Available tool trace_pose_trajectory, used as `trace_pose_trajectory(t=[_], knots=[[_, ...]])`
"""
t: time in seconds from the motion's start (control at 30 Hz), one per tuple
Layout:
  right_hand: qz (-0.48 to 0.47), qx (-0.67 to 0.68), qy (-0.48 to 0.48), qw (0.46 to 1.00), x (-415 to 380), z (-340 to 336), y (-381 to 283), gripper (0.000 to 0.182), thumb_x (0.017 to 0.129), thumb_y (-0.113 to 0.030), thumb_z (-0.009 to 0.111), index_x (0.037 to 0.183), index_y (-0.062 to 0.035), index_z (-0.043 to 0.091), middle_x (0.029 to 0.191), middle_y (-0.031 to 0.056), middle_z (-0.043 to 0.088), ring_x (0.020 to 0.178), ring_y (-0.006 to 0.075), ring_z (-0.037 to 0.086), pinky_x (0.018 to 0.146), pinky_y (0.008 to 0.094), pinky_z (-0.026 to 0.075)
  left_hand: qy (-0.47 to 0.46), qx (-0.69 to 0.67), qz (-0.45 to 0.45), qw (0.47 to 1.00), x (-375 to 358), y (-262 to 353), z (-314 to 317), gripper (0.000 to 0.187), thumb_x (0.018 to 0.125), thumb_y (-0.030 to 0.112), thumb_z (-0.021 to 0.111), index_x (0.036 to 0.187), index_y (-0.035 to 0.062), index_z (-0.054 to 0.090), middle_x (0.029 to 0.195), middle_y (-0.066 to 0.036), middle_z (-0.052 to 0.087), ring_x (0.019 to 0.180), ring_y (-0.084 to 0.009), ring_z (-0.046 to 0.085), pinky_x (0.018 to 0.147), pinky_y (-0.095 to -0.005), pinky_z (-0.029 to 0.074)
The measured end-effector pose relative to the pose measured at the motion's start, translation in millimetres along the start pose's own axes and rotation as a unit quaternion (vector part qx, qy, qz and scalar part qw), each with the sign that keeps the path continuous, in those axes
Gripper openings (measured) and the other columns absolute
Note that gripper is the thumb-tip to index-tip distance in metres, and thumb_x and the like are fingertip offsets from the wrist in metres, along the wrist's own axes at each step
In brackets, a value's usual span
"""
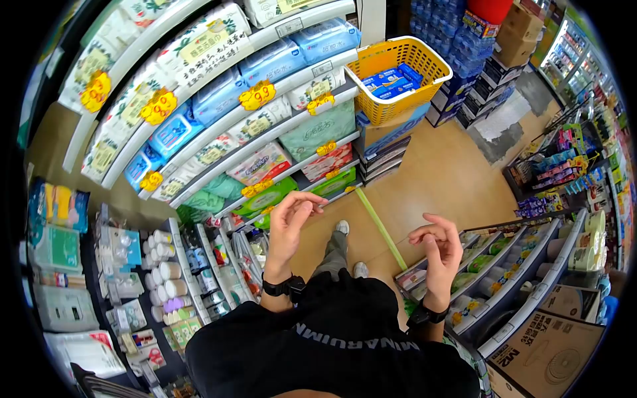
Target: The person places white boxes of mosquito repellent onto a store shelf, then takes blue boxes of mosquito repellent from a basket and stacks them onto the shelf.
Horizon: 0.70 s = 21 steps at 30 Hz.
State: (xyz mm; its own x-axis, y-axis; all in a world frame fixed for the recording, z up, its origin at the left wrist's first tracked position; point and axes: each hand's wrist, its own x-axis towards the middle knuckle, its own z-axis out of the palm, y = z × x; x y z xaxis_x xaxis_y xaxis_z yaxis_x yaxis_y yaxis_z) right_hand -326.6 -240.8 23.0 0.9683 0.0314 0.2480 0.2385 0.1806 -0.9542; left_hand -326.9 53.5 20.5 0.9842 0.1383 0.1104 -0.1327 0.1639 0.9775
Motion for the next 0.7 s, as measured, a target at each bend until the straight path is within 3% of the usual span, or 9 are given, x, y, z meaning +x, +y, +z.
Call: trace_pose_trajectory(t=[0.17,0.23,0.5,0.7], knots=[[0.023,-0.042,-0.009,0.999,67,51,16,0.030,0.101,-0.001,0.056,0.131,0.0033,0.058,0.095,0.0116,0.072,0.086,0.0153,0.064,0.082,0.0293,0.051,-0.087,0.033,-0.021,0.995,82,2,-29,0.022,0.103,0.013,0.058,0.116,-0.0025,0.067,0.116,-0.010,0.072,0.100,-0.0135,0.064,0.094,-0.0304,0.050],[0.002,-0.081,-0.007,0.997,96,72,20,0.031,0.101,0.002,0.055,0.131,0.0029,0.059,0.096,0.0113,0.072,0.086,0.0147,0.064,0.082,0.0295,0.051,-0.117,0.145,-0.006,0.983,117,15,-43,0.024,0.104,0.014,0.057,0.120,-0.0014,0.067,0.117,-0.009,0.072,0.100,-0.0132,0.065,0.097,-0.0306,0.049],[0.004,-0.112,-0.015,0.994,168,115,29,0.033,0.099,0.004,0.053,0.130,0.0029,0.061,0.096,0.0111,0.073,0.087,0.0145,0.064,0.082,0.0297,0.051,-0.163,0.081,0.011,0.983,209,-2,-63,0.022,0.105,0.012,0.057,0.120,-0.0005,0.066,0.118,-0.009,0.072,0.107,-0.0139,0.066,0.099,-0.0304,0.048],[0.046,-0.116,0.013,0.992,191,109,45,0.032,0.099,0.002,0.055,0.130,0.0029,0.061,0.098,0.0109,0.073,0.089,0.0142,0.065,0.084,0.0298,0.051,-0.230,0.049,-0.049,0.971,252,-17,-50,0.020,0.105,0.012,0.057,0.120,0.0000,0.065,0.116,-0.006,0.072,0.106,-0.0112,0.064,0.097,-0.0282,0.049]])
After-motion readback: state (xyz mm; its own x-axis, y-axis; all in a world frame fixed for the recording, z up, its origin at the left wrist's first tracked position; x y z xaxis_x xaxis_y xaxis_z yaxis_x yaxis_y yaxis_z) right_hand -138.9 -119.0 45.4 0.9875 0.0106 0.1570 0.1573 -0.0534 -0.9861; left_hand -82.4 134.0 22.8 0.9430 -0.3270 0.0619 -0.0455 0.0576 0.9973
